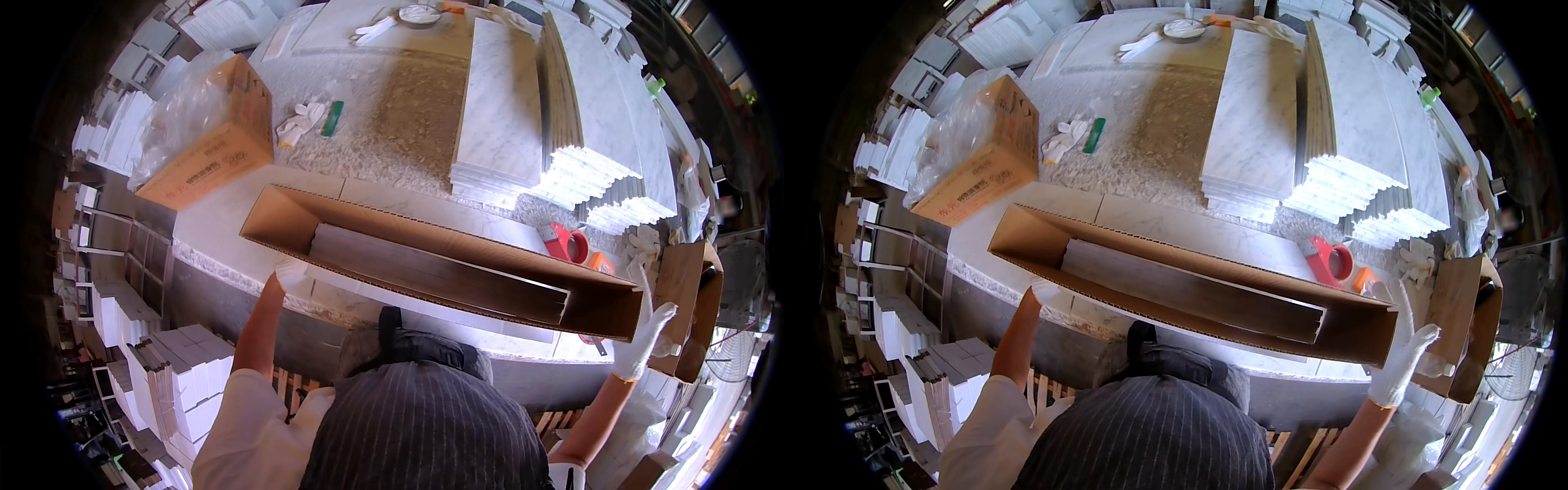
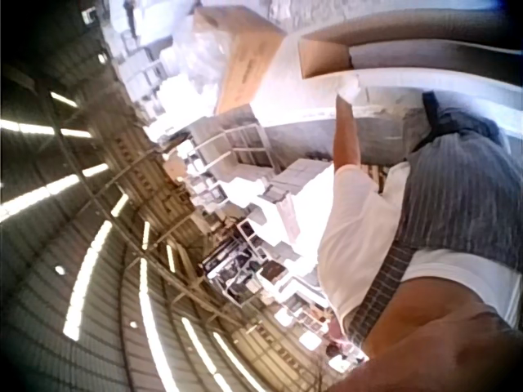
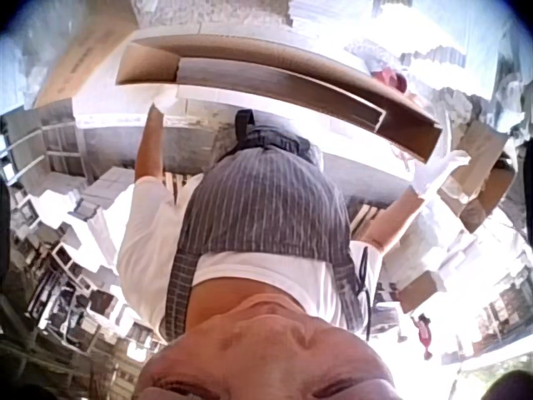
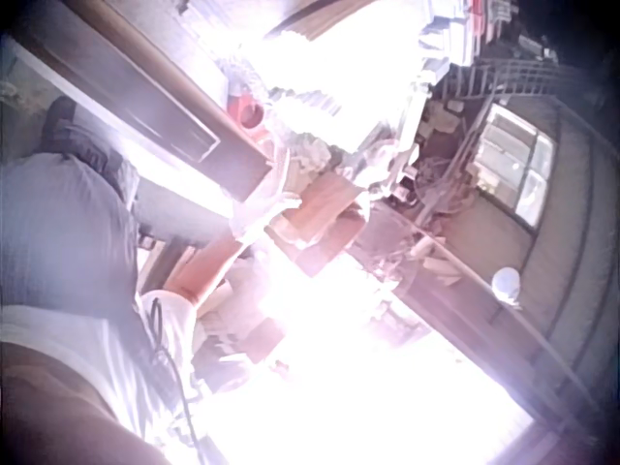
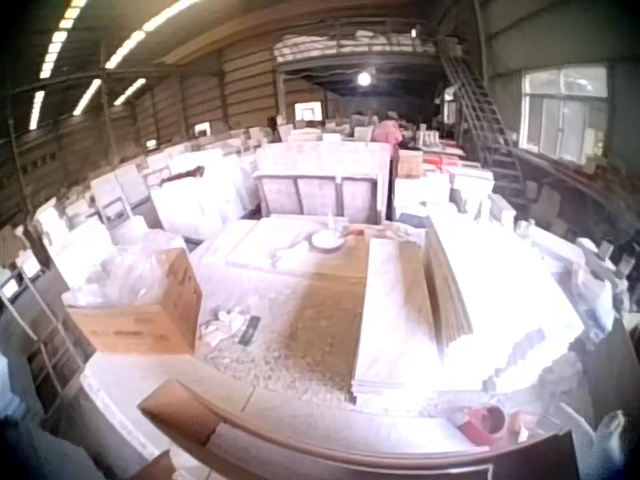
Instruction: The person wraps rectangular white tiles in plastic film and places them into a cardboard box. They use a tape dispenser to seal the box and then carry the box to a stack of similar boxes.
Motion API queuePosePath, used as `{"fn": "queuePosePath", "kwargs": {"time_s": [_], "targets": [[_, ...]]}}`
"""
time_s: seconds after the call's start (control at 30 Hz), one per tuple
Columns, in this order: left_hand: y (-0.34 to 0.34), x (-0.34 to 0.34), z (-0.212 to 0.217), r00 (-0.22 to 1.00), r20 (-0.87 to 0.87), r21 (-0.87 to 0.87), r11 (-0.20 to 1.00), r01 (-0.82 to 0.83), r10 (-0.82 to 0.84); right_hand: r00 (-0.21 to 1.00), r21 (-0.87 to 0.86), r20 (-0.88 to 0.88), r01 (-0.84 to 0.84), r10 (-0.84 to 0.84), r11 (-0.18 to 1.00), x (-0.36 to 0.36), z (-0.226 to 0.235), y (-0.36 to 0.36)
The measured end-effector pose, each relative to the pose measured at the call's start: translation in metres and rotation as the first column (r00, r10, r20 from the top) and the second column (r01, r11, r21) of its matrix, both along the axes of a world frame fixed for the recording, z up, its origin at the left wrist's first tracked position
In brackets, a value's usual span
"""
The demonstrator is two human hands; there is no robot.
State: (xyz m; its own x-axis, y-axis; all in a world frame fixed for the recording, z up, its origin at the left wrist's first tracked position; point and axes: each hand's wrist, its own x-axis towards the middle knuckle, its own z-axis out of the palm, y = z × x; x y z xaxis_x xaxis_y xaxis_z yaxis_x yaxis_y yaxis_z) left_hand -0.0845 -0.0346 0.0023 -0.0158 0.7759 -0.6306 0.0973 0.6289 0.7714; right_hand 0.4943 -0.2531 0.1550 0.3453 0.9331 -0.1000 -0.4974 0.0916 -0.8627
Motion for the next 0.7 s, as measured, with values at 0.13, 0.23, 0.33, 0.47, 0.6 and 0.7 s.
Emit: {"fn": "queuePosePath", "kwargs": {"time_s": [0.13,0.23,0.33,0.47,0.6,0.7], "targets": [[0.0,0.0,-0.001,1.0,0.009,0.003,1.0,-0.008,0.008,0.799,-0.334,0.575,0.031,0.177,0.942,-0.005,0.019,-0.004],[-0.002,-0.001,-0.002,1.0,0.012,0.003,1.0,-0.016,0.016,0.787,-0.425,0.551,-0.022,0.278,0.905,-0.022,0.059,0.002],[-0.001,-0.002,-0.004,0.999,0.02,0.003,1.0,-0.025,0.025,0.755,-0.492,0.539,-0.078,0.374,0.867,-0.03,0.081,0.003],[-0.002,-0.003,-0.006,0.999,0.032,0.007,0.999,-0.036,0.035,0.556,-0.611,0.662,0.011,0.503,0.792,-0.029,0.095,0.003],[-0.003,-0.005,-0.008,0.998,0.039,0.006,0.999,-0.049,0.049,0.413,-0.605,0.764,0.191,0.495,0.773,-0.041,0.096,0.007],[-0.002,-0.007,-0.009,0.998,0.039,0.007,0.999,-0.052,0.051,0.23,-0.655,0.755,0.321,0.614,0.684,-0.046,0.089,0.014]]}}
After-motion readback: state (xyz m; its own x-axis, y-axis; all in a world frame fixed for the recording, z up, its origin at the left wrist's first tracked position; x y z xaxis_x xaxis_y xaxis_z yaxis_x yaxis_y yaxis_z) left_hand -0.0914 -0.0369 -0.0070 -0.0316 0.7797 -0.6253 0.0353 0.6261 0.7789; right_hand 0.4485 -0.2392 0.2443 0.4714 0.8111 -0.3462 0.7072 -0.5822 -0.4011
